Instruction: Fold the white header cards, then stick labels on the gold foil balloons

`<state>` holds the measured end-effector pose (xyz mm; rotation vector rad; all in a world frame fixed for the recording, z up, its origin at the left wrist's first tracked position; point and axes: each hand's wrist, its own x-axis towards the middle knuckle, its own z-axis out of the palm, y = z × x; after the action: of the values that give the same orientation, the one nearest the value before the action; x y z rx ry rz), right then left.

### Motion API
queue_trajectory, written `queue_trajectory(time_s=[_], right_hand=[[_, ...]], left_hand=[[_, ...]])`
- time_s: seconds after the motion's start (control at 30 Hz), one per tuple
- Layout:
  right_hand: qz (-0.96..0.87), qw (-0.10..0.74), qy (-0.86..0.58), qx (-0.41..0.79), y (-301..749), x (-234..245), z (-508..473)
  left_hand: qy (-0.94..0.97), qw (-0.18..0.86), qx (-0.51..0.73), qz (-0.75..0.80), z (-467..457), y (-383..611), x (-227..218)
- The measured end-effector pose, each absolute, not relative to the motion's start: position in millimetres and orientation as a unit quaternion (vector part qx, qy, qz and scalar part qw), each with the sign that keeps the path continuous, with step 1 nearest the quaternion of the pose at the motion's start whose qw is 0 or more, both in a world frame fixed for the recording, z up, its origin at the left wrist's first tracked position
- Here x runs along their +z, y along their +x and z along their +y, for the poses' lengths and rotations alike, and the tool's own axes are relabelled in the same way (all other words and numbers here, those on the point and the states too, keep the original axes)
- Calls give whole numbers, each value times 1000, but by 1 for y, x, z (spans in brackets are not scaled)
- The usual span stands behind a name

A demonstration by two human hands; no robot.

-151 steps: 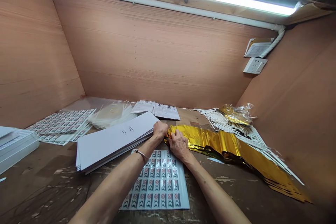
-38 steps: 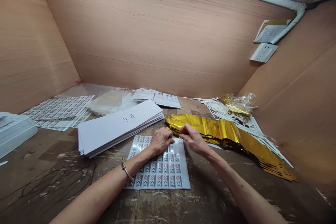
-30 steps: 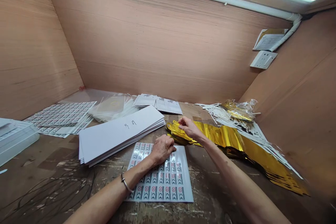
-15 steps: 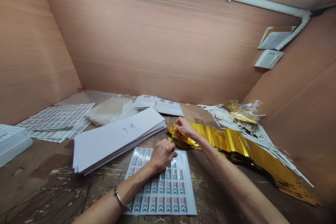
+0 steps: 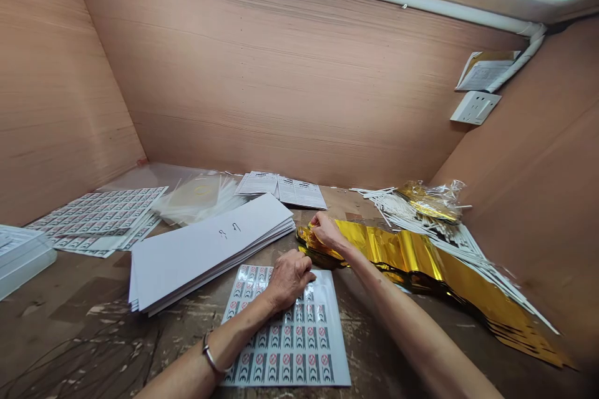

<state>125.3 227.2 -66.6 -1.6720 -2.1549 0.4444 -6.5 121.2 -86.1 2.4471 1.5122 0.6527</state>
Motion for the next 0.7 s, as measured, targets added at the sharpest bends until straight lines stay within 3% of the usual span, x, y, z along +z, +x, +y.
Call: queue_trajectory(time_s=[0.2, 0.3, 0.43, 0.7], right_hand=[[-790, 169, -585, 61, 113, -76, 208], [-802, 164, -574, 12, 110, -79, 203], [-812, 160, -562, 10, 116, -80, 200], [-867, 186, -461, -41, 128, -81, 164]], left_hand=[[791, 135, 298, 517, 122, -7, -88], [686, 182, 358, 606, 134, -10, -80], [593, 219, 304, 712, 164, -9, -68], [580, 205, 236, 752, 193, 0, -61]])
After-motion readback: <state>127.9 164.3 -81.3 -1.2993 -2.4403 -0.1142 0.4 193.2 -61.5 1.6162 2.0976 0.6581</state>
